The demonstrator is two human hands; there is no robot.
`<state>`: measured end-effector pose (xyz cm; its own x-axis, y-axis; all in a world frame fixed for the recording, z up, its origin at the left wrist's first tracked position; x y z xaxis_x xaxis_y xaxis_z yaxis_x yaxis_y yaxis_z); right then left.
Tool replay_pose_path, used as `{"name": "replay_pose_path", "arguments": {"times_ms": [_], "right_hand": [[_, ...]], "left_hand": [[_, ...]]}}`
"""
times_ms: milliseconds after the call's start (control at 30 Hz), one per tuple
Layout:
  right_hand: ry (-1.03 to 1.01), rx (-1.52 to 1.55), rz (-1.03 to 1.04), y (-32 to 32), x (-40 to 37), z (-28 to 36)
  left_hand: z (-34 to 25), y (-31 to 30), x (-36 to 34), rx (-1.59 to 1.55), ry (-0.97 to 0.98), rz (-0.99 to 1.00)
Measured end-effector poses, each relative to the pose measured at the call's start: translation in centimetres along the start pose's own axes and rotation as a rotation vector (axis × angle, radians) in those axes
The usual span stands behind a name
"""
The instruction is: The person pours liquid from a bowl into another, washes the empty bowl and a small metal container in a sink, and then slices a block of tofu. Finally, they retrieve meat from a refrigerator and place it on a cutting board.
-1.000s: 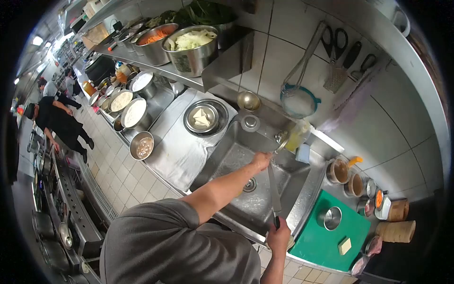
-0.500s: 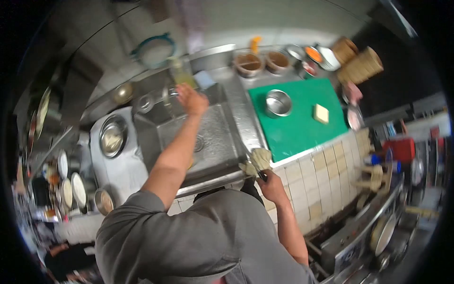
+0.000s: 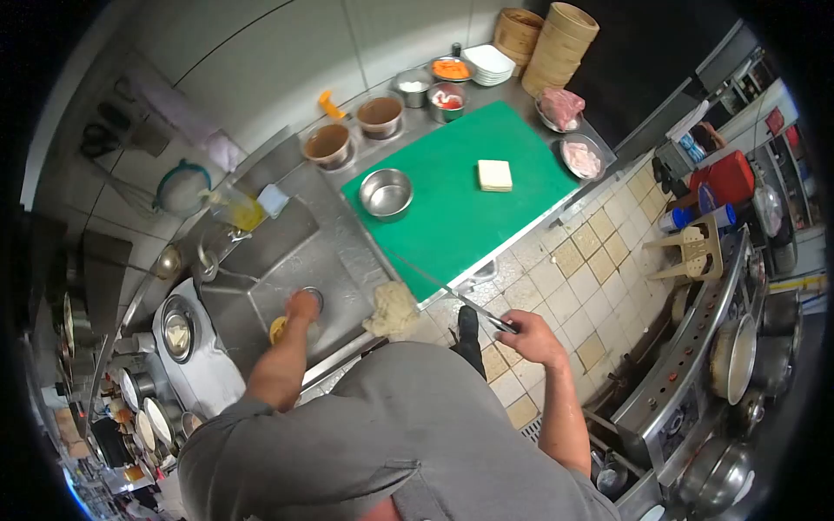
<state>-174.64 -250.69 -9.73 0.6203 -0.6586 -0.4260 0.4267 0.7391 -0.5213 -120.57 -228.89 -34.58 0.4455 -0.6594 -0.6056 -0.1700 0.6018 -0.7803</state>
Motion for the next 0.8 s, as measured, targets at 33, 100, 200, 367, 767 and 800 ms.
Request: {"name": "replay_pose_path", "arguments": {"times_ms": [33,100,200,367,767,800], "right_hand": [[-0.005,0.010,0.001,-2.5,-0.9,-1.7],[0.194,0.183,0.013,-7.4,-2.4,-6.3],[0.204,0.259,-0.040,-13.7,-4.3,-14.0],[0.204,0.409,-0.191,-19.7,-6.9,-22.3],[0.359,0.722,-0.517,-14.5,-15.8,-32.6],[0.371,0.721,-0.521,-14.2,-16.0,-32.8]], "left_hand": [[-2.3,-2.1,-3.6,-0.421,-0.268,-0.257],[-8.0,-8.1,-7.5,-0.826,-0.528,-0.534],[-16.9,-15.2,-10.6,-0.968,-0.003,-0.893],[-35.8,-30.2,-1.4,-0.901,0.288,-0.758],[-50.6,-37.7,4.6,-1.011,-0.194,-0.558],[-51.1,-38.8,3.1,-0.991,-0.117,-0.545]]}}
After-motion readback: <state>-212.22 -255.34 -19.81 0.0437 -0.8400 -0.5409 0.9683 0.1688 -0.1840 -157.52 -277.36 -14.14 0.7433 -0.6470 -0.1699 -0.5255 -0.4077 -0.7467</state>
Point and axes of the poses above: each hand's wrist, its own x-axis towards the middle knuckle, its own y-axis out of the palm, z = x × y, the point moved 3 cm from there along x, towards the middle knuckle, and after that the axes turned 4 degrees about -x, right-handed, at the moved point
